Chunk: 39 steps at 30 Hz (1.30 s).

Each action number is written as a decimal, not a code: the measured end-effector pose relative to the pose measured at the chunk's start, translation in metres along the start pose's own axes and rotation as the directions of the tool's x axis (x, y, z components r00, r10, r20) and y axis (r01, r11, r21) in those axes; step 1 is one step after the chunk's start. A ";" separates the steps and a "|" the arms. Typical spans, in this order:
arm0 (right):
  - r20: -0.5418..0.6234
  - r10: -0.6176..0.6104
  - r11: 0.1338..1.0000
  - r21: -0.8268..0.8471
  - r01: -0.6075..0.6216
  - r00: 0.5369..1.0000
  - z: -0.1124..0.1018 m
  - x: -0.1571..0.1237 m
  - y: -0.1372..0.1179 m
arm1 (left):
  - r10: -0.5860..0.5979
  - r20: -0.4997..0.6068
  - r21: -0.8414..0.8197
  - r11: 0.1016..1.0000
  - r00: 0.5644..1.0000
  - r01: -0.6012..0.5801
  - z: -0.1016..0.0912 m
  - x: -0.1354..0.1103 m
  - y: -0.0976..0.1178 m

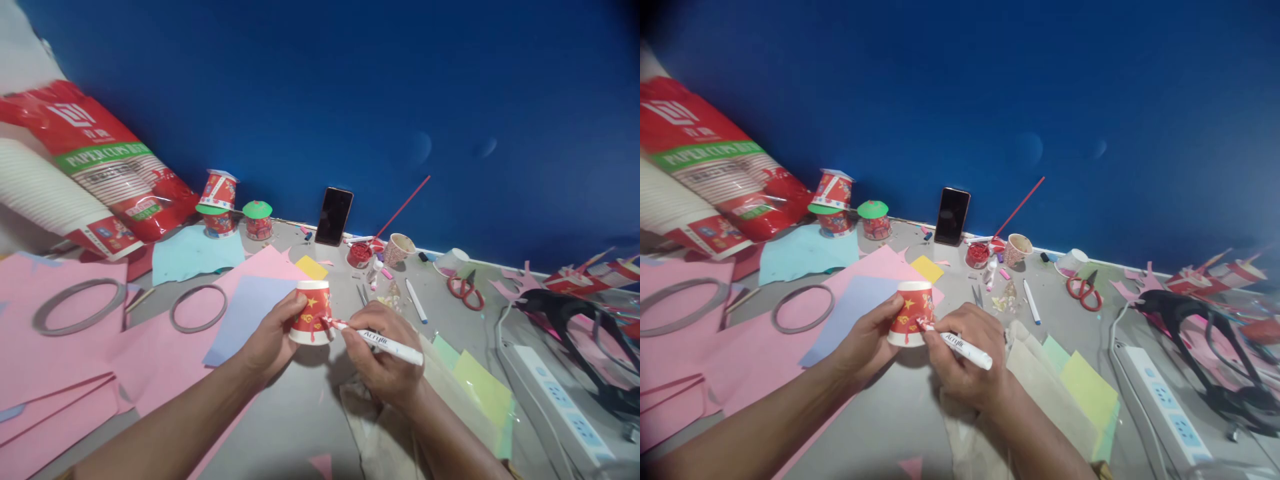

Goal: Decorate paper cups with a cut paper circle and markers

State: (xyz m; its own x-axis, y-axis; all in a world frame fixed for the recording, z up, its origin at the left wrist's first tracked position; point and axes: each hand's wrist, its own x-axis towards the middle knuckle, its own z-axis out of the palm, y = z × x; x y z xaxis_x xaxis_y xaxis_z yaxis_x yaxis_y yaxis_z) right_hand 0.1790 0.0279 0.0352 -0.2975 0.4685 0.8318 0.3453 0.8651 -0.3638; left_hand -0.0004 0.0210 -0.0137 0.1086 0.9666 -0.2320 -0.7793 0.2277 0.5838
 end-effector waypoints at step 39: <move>0.079 -0.005 0.998 0.057 0.000 0.997 0.001 0.001 0.000 | 0.003 -0.005 0.140 0.990 1.000 -0.003 0.002 -0.002 0.000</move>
State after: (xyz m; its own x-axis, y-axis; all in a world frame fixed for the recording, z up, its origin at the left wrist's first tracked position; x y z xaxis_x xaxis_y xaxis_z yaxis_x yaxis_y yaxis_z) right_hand 0.1781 0.0285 0.0359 -0.3687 0.4774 0.7976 0.2942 0.8739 -0.3870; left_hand 0.0011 0.0193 -0.0116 0.1028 0.9668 -0.2339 -0.6854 0.2393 0.6877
